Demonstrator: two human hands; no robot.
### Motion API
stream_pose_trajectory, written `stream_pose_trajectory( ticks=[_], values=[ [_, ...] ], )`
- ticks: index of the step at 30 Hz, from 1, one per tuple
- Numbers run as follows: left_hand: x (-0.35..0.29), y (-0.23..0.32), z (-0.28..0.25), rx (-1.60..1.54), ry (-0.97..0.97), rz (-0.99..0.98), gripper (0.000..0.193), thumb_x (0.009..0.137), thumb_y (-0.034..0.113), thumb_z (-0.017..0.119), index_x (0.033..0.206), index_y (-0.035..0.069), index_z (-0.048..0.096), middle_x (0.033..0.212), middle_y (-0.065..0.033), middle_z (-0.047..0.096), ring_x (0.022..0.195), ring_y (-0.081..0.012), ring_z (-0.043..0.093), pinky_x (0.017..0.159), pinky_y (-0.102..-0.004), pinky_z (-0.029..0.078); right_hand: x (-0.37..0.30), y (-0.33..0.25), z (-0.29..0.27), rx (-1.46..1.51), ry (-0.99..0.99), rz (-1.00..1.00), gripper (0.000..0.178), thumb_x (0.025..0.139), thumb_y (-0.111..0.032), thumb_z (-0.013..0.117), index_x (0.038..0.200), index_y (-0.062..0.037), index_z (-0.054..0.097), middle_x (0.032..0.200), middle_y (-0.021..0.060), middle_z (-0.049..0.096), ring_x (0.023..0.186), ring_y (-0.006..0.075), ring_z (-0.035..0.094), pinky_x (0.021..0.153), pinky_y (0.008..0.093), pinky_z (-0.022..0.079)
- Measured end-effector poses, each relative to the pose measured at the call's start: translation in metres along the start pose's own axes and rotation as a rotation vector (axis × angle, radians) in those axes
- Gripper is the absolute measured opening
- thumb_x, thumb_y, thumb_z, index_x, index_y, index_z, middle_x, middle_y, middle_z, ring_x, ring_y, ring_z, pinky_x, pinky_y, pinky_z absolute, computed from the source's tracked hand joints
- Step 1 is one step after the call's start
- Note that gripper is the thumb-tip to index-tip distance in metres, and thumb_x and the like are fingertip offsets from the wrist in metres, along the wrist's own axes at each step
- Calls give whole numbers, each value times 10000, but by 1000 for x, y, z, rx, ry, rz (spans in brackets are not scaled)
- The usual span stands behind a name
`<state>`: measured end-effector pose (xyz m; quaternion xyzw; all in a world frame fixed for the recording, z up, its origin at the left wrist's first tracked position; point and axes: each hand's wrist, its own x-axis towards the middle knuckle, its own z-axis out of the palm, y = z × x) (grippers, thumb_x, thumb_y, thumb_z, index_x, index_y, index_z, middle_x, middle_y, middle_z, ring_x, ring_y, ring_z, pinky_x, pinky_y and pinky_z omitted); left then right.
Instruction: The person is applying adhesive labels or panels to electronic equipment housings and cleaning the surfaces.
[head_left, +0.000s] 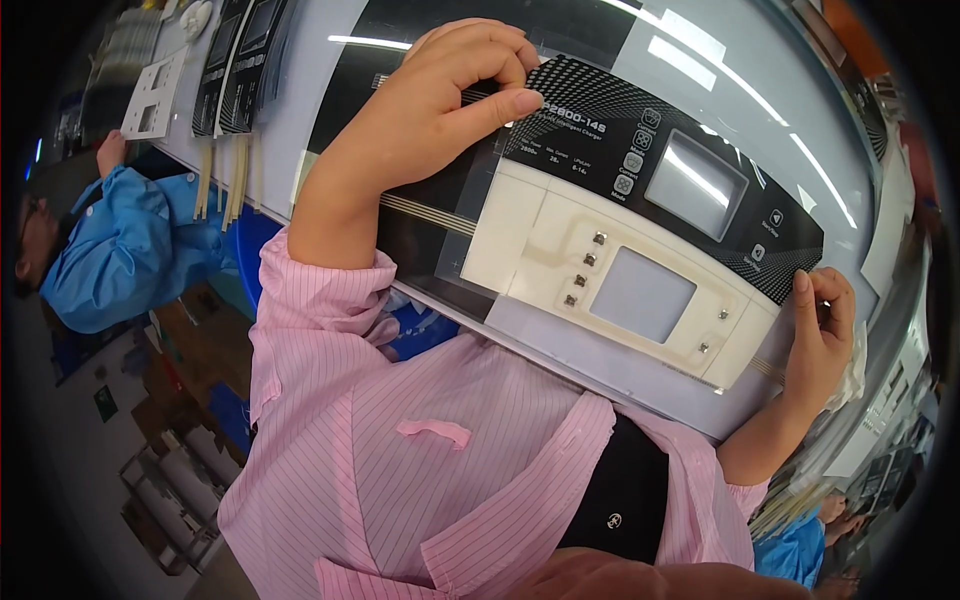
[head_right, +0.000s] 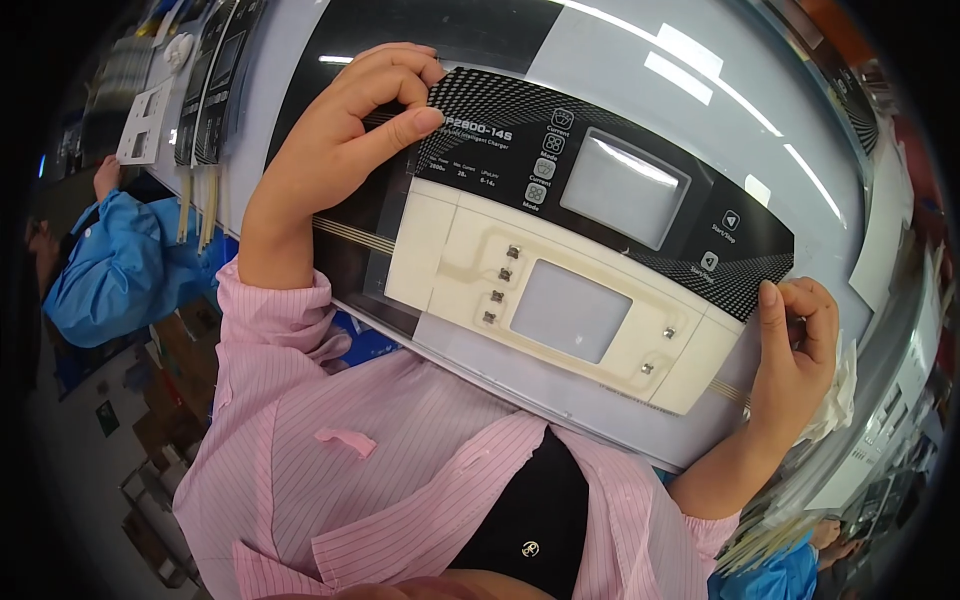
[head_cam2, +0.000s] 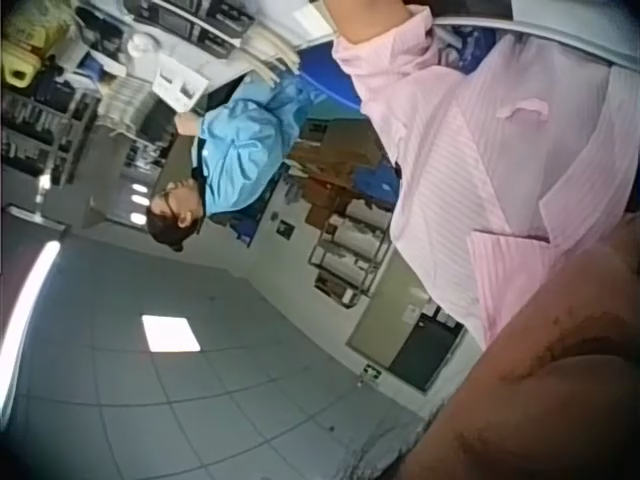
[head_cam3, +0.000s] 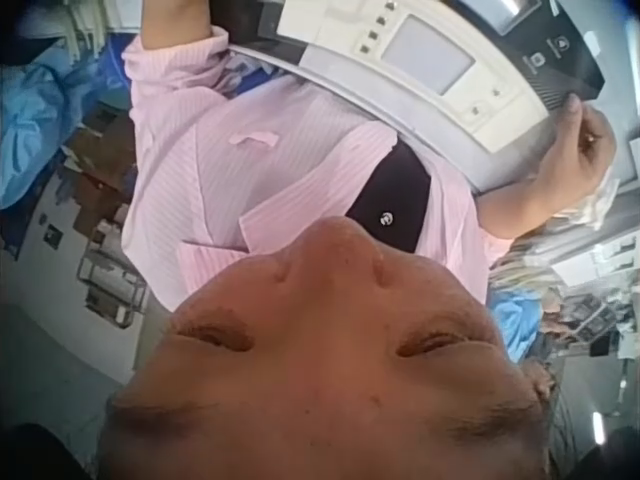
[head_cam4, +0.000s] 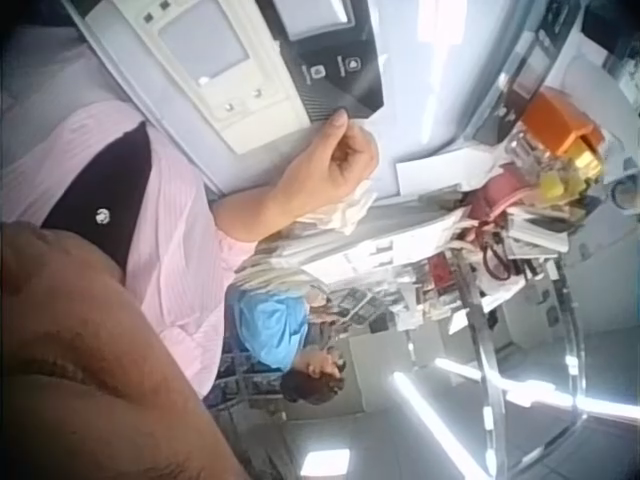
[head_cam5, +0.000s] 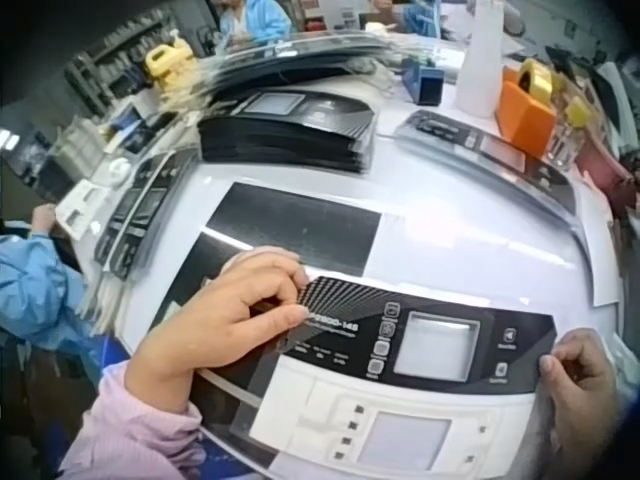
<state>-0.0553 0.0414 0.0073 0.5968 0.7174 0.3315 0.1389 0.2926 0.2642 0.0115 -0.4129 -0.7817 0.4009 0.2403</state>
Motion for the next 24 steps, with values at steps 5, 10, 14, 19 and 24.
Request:
stream_pose_trajectory(
  ticks=[5,10,14,19,24],
  values=[
    [0,1,1,16,0,5,143,887,142,685,879,35,590,1143,-78,592,1214,-258,511,1013,-346,378,-1,4,-3,-14,-34,31,133,899,-114,709,925,-13,628,1053,17,577,912,92,504,813,212,393],
    [0,0,0,1,-6,1,146,879,133,693,871,36,584,1145,-79,592,1215,-264,511,1015,-349,378,-1,3,-3,-25,-33,26,134,897,-115,712,928,-14,629,1055,17,577,910,91,506,813,214,394],
    [-1,0,1,-2,10,11,154,869,126,702,853,41,574,1143,-81,592,1219,-272,508,1009,-351,380,-1,3,-1,-16,-31,15,137,894,-116,716,931,-16,630,1054,16,579,905,91,509,802,212,397],
    [-1,3,0,16,7,21,161,861,120,706,836,43,567,1138,-83,593,1213,-277,511,1005,-351,380,-1,2,-1,-24,-37,10,128,893,-106,715,927,-16,630,1054,15,581,904,90,512,788,207,401],
    [10,9,5,-13,-7,24,154,848,86,701,825,35,558,1120,-84,592,1207,-284,518,1008,-349,377,-2,-2,-3,1,30,-30,100,852,-48,733,863,-9,642,994,15,581,810,72,512,687,194,394]
  ],
)
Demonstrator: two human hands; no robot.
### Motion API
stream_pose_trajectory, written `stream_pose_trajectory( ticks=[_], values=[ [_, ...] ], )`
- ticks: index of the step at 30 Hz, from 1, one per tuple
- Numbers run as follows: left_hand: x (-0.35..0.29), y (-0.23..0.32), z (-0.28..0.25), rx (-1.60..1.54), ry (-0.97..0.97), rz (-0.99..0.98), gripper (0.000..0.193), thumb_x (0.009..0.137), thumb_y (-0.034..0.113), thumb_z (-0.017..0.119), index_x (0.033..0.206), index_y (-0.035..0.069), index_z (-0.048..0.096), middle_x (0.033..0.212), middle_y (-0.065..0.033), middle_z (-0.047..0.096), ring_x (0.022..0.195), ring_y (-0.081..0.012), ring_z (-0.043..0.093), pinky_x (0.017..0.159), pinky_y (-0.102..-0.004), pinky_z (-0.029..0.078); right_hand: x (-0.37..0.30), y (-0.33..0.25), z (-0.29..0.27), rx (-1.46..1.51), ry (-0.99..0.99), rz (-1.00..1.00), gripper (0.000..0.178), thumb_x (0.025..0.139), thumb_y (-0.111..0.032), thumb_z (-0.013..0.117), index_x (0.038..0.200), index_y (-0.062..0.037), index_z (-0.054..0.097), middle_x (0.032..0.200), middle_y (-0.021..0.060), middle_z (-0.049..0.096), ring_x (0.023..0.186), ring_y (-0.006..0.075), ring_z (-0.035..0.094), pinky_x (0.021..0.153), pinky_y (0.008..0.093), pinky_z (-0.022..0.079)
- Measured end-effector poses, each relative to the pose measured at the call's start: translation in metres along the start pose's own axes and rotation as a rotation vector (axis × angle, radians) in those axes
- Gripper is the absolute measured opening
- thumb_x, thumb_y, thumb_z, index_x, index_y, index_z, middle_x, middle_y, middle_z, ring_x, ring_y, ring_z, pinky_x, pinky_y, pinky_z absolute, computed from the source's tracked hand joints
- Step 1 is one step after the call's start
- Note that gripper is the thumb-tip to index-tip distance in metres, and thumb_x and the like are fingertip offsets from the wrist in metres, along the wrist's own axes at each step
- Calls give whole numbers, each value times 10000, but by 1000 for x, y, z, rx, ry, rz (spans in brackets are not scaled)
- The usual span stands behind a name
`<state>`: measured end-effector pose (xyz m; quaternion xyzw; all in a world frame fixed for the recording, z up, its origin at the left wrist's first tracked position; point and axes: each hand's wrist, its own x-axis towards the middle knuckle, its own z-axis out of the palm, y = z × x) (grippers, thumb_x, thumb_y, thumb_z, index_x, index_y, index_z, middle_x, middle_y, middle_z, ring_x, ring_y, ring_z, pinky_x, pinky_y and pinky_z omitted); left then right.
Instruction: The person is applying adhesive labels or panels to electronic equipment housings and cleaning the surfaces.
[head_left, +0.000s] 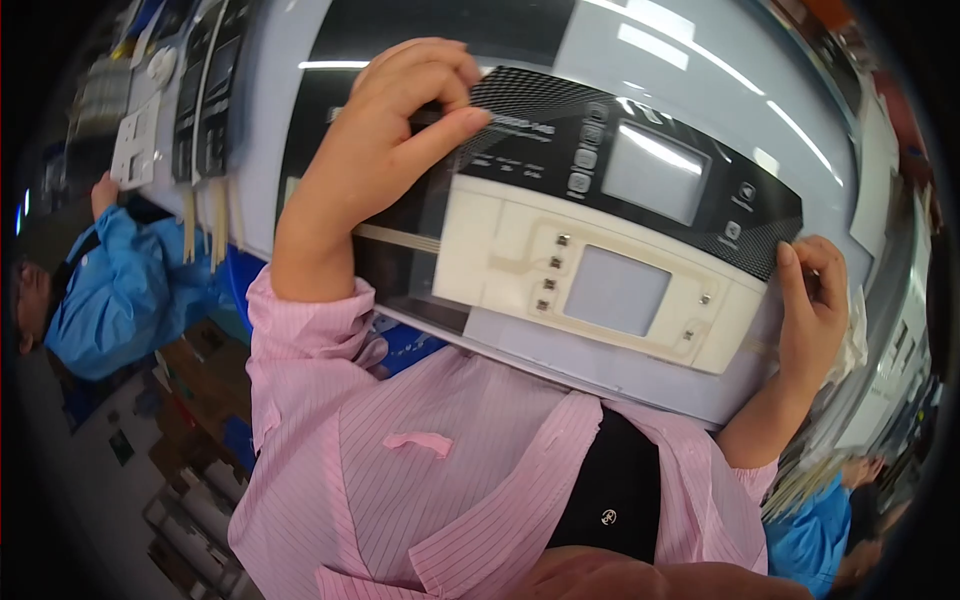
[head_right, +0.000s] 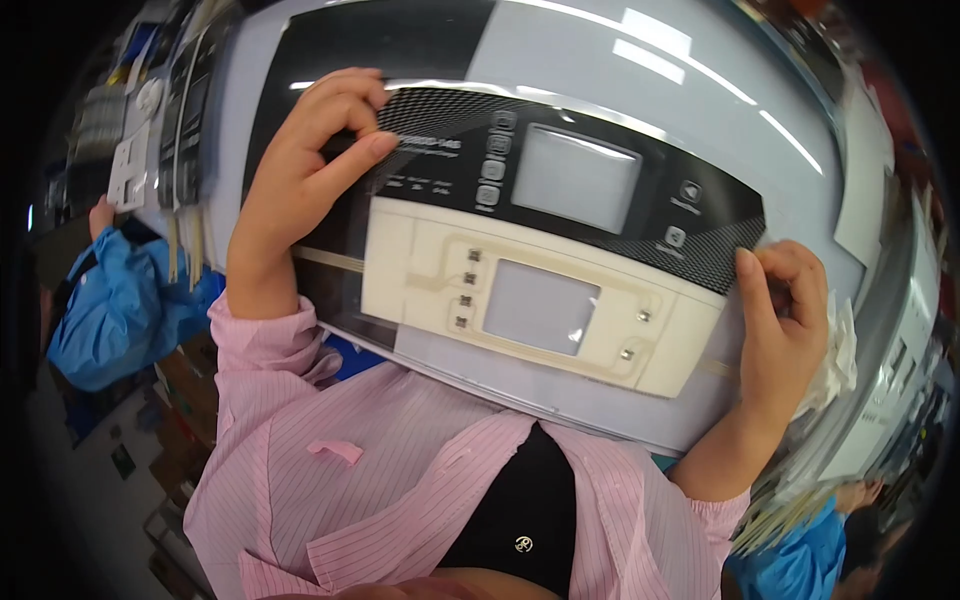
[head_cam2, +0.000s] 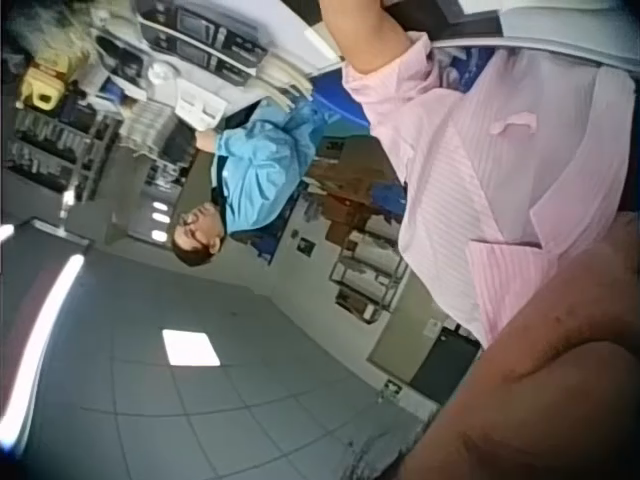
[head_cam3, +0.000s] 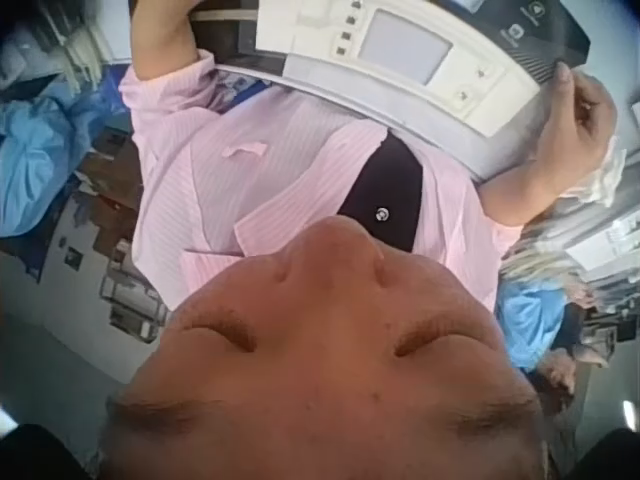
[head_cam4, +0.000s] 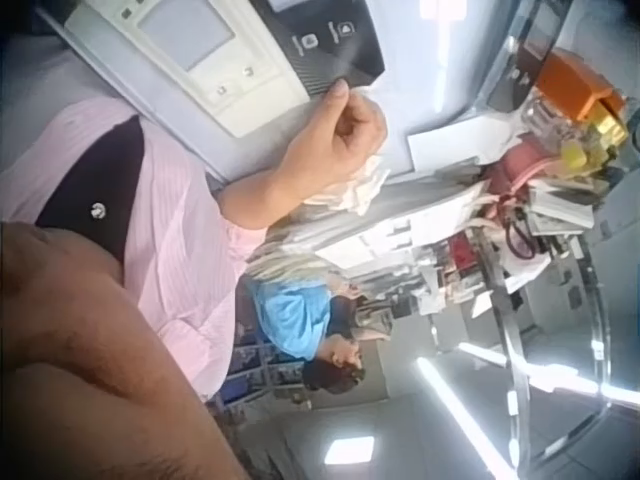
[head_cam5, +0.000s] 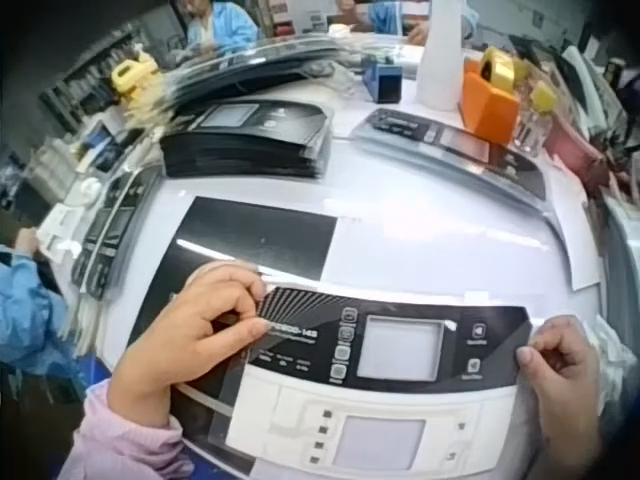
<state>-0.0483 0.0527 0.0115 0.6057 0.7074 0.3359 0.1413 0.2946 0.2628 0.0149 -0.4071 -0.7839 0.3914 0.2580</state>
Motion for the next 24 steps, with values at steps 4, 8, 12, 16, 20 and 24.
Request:
stream_pose_trajectory(
  ticks=[4,8,12,16,20,24],
  values=[
    [-6,4,-1,16,43,-84,166,823,74,705,798,21,550,1090,-117,617,1173,-302,549,995,-361,396,3,-6,7,-48,-25,0,114,837,-45,738,872,1,640,1001,35,577,864,96,535,728,201,409],
    [-4,6,0,-5,0,-149,148,845,52,678,795,11,545,1148,-114,591,1225,-288,516,1021,-349,360,4,-2,5,6,-18,-6,115,822,-56,751,870,-3,662,982,29,581,845,99,555,721,217,444],
    [-1,8,3,-43,-6,-170,148,863,49,664,794,9,539,1173,-111,581,1243,-276,496,1041,-342,330,3,1,1,28,-2,-15,131,816,-76,762,875,-2,671,989,36,589,861,115,580,750,242,475],
    [-4,6,1,-61,-10,-190,157,876,54,662,802,8,531,1186,-107,572,1263,-274,476,1053,-355,315,3,-1,0,20,-6,-2,136,812,-90,768,865,-8,674,984,39,594,862,128,585,753,249,477],
    [-2,7,2,-62,-9,-197,166,877,61,667,810,8,525,1175,-107,573,1261,-277,475,1058,-362,308,3,-1,-1,-11,1,-19,132,805,-99,772,849,-19,677,962,41,601,868,148,586,765,265,473],
    [-4,4,0,-67,-10,-196,167,877,60,667,812,9,523,1172,-109,574,1258,-278,475,1058,-364,308,3,-2,1,10,5,-27,139,801,-111,776,843,-23,677,946,42,606,875,160,585,771,273,467]
  ],
)
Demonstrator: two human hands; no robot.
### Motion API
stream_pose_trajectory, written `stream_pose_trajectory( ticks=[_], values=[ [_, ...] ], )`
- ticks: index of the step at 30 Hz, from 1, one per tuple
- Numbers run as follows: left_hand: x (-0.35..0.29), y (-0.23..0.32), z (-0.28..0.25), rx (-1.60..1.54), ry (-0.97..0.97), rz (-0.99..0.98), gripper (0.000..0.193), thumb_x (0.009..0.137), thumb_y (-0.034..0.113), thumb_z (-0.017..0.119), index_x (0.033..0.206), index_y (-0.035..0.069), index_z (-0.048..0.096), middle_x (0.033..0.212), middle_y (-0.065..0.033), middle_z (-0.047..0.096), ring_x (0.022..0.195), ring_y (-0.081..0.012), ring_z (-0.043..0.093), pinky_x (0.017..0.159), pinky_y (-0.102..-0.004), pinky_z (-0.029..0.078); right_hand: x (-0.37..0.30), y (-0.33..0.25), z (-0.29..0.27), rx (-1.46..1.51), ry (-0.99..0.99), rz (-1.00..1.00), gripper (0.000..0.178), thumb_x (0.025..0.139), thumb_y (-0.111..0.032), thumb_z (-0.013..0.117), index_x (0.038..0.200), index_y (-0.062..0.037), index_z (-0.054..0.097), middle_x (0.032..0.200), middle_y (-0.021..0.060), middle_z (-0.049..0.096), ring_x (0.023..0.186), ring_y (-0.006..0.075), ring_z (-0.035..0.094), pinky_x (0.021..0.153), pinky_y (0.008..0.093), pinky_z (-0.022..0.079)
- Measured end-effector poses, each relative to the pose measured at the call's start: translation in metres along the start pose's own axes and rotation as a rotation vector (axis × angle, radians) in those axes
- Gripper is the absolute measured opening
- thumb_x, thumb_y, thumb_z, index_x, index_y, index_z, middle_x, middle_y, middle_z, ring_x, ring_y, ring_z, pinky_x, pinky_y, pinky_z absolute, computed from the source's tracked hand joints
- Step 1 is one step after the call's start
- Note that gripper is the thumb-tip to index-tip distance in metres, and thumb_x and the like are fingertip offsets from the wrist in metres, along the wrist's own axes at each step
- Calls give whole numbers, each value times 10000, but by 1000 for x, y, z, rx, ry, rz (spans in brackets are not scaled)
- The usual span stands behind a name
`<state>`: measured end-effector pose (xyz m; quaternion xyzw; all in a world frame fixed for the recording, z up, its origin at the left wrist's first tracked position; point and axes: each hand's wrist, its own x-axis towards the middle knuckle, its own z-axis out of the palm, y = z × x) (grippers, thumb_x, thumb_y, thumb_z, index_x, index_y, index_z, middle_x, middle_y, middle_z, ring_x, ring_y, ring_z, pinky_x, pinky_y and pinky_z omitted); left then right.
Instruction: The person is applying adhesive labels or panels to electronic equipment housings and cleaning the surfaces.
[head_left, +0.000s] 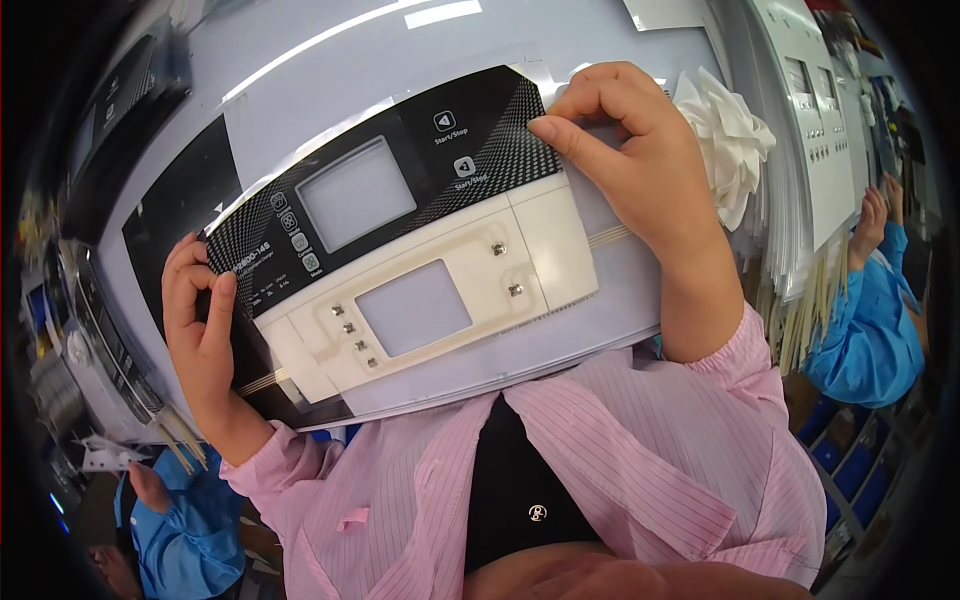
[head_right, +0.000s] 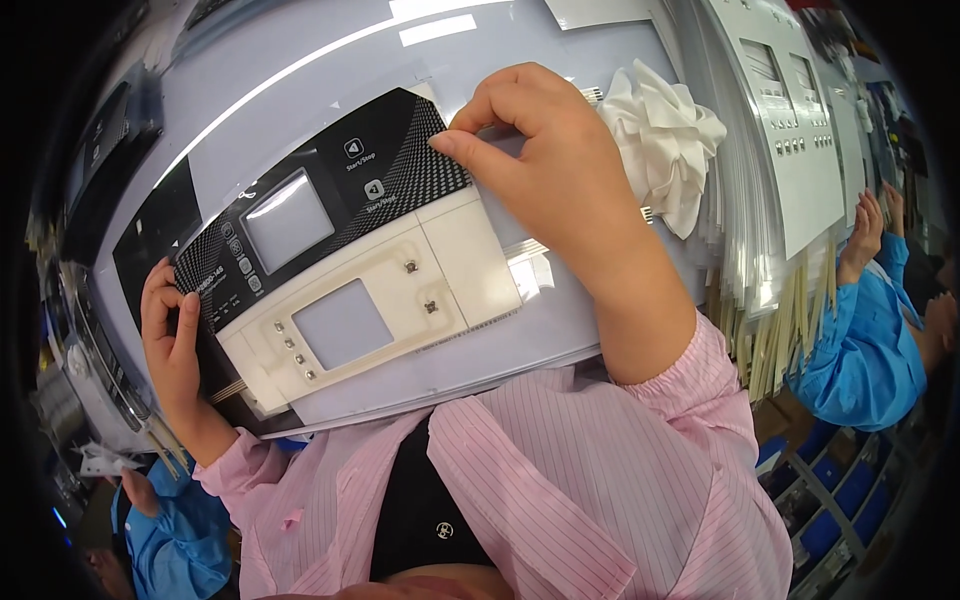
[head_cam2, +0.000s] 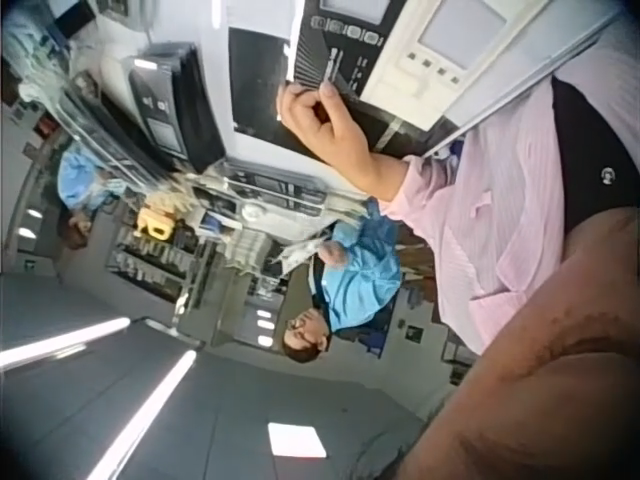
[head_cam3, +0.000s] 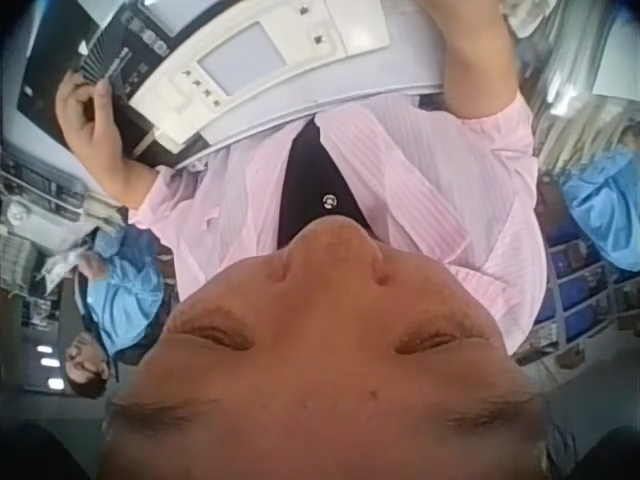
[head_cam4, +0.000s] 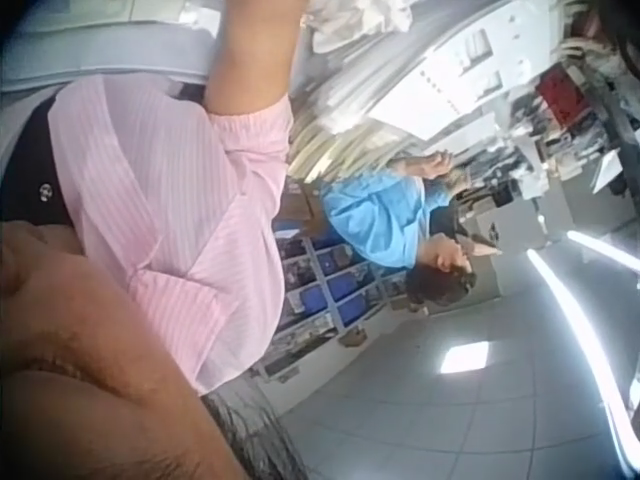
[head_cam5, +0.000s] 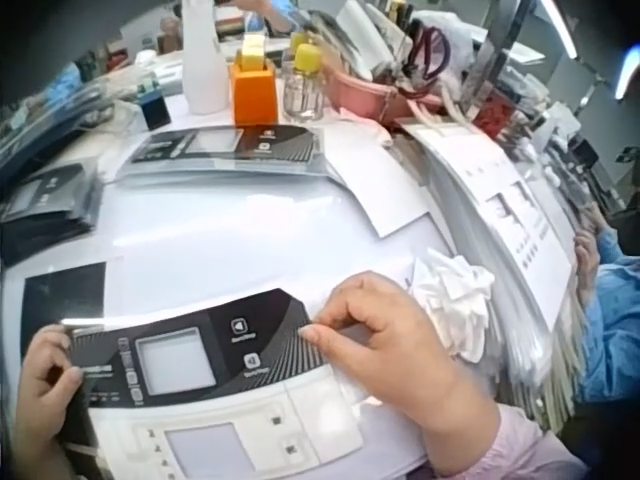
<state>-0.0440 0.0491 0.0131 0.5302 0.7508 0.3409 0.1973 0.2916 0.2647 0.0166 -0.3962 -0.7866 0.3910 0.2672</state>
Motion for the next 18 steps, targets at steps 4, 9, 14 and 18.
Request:
stream_pose_trajectory(
  ticks=[4,9,14,18],
  values=[
    [0,0,0,6,1,5,167,876,58,668,810,9,522,1171,-112,573,1259,-282,474,1058,-365,308,-1,2,1,-9,12,-17,142,799,-110,776,841,-21,674,944,42,608,878,162,584,770,273,469],
    [0,1,2,-9,11,-7,165,875,55,667,809,9,523,1168,-111,572,1257,-283,475,1059,-366,307,-1,1,0,-24,9,-27,139,799,-98,772,832,-17,664,949,44,607,885,167,584,772,278,472],
    [2,0,3,-1,4,-6,155,866,44,667,807,11,527,1185,-112,567,1258,-281,473,1060,-366,308,1,4,2,-66,-2,-51,129,801,-79,764,853,-16,664,942,46,599,868,168,576,769,278,473],
    [1,5,5,125,37,30,151,832,20,671,811,17,521,1195,-134,552,1229,-277,485,1045,-337,316,1,6,3,-197,3,-156,130,815,-54,740,908,-16,658,922,45,584,834,171,564,762,277,475]
  ],
)
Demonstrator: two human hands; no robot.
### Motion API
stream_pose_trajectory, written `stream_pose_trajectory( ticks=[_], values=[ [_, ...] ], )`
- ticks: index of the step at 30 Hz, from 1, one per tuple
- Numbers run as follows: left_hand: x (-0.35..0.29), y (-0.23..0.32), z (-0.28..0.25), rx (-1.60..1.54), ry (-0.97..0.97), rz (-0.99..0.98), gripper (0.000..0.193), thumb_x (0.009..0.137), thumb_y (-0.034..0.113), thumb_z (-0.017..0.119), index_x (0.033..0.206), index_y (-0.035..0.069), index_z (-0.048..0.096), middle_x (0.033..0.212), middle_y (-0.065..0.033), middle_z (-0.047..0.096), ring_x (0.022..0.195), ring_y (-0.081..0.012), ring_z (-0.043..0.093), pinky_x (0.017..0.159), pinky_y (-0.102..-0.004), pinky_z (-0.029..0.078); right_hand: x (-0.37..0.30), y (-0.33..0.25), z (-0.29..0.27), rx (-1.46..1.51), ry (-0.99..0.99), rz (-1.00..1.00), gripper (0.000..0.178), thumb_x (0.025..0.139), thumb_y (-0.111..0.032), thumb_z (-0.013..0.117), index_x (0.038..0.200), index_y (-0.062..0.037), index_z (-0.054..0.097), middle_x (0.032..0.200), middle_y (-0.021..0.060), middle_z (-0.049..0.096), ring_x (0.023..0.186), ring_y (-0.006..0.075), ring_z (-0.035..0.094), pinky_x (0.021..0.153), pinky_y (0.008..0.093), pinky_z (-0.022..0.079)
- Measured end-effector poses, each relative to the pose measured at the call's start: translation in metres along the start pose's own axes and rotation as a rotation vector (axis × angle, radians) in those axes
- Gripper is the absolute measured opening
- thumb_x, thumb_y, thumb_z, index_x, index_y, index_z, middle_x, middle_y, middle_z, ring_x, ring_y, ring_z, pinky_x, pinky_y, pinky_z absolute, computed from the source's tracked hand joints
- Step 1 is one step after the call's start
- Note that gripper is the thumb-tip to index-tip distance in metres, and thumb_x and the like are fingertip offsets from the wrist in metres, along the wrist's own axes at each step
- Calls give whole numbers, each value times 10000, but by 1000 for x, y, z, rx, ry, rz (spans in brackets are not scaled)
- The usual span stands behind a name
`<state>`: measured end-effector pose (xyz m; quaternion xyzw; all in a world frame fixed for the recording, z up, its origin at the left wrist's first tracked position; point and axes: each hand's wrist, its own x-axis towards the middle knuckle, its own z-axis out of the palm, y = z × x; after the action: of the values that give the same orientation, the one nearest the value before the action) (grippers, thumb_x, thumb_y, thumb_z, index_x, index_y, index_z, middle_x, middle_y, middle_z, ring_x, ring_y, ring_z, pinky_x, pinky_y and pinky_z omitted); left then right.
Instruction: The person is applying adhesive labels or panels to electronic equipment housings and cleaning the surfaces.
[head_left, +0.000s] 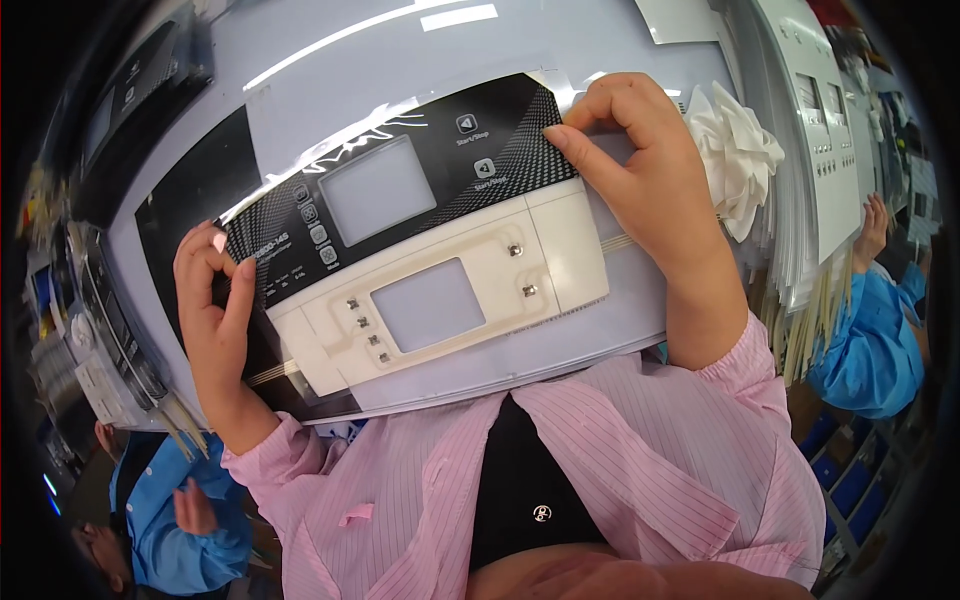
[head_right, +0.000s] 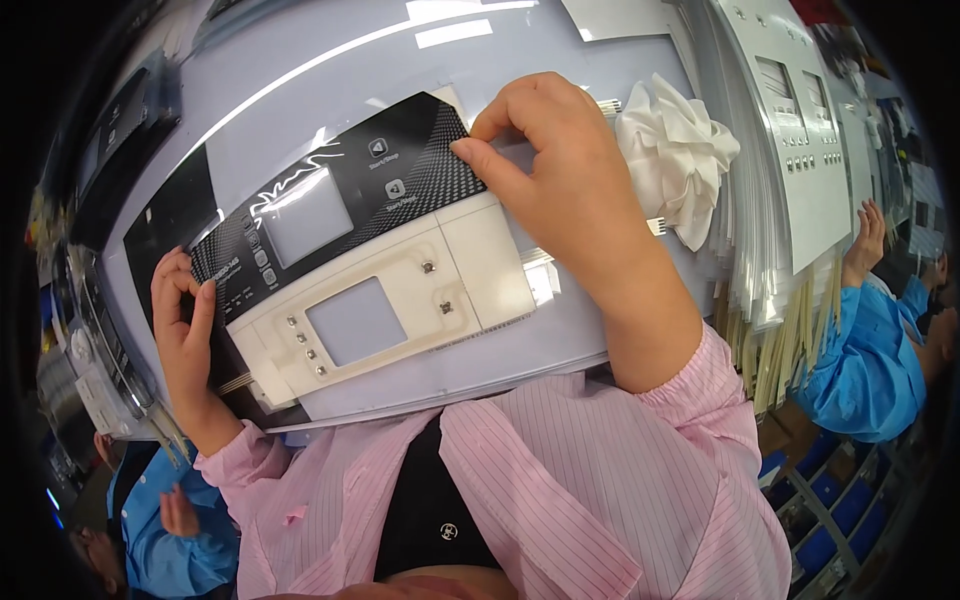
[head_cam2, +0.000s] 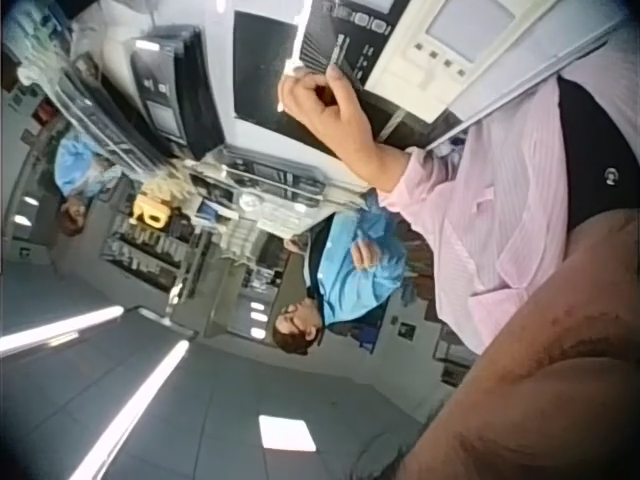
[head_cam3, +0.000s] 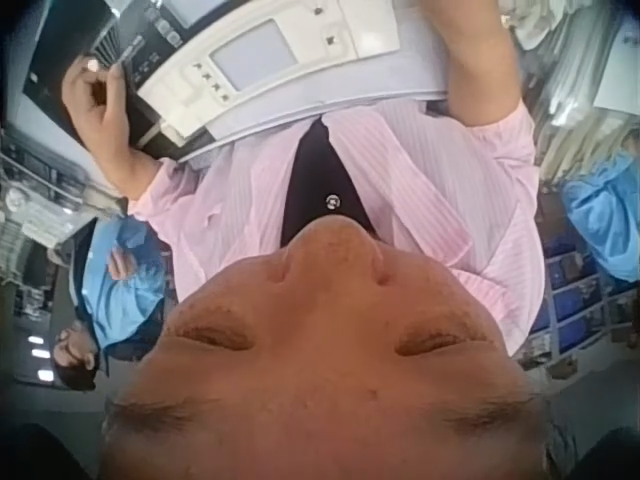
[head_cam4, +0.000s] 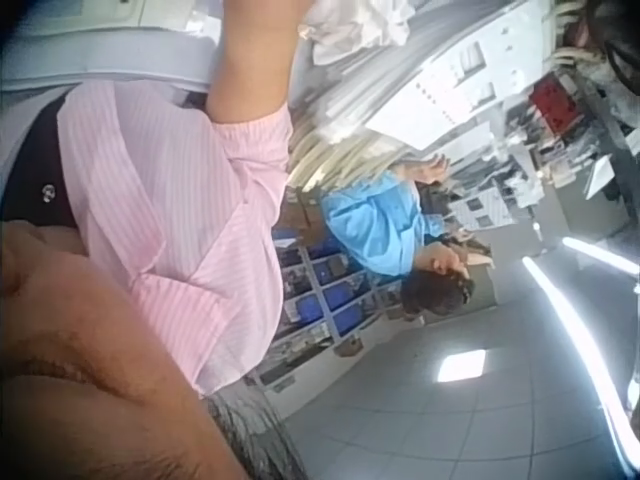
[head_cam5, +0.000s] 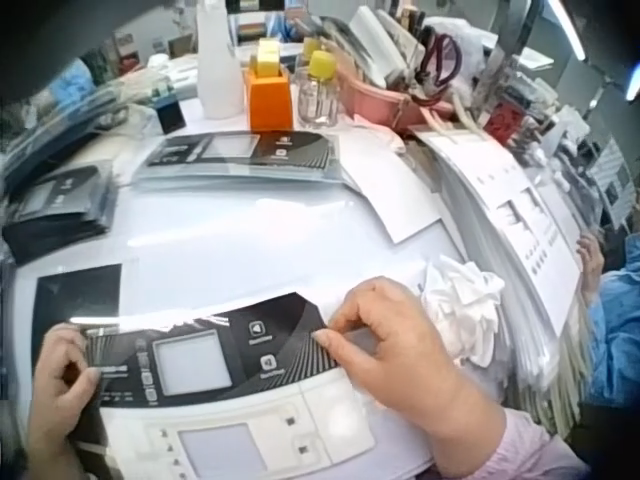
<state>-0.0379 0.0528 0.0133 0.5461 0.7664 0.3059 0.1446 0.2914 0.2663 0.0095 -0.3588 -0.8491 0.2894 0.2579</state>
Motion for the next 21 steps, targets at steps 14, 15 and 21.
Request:
stream_pose_trajectory(
  ticks=[14,15,21],
  values=[
    [-9,18,-11,67,76,107,234,887,93,638,1115,46,621,1204,-121,570,1219,-299,505,1029,-375,382,-31,-35,-16,-171,136,-171,383,857,-51,648,1236,-31,600,1137,157,603,992,352,591,873,401,473],
    [-13,35,-19,161,76,181,241,885,93,638,1120,41,618,1221,-125,576,1238,-303,501,1038,-380,379,-42,-45,-24,-110,147,-191,383,853,-59,654,1232,-35,604,1162,156,603,1008,355,593,874,404,471],
    [37,131,-30,271,-69,453,288,877,124,649,1148,36,610,1235,-152,590,1160,-351,548,992,-392,428,-90,-26,-31,-32,209,-281,310,814,-31,674,1122,-66,664,1098,94,644,984,282,602,881,383,425]
  ],
)
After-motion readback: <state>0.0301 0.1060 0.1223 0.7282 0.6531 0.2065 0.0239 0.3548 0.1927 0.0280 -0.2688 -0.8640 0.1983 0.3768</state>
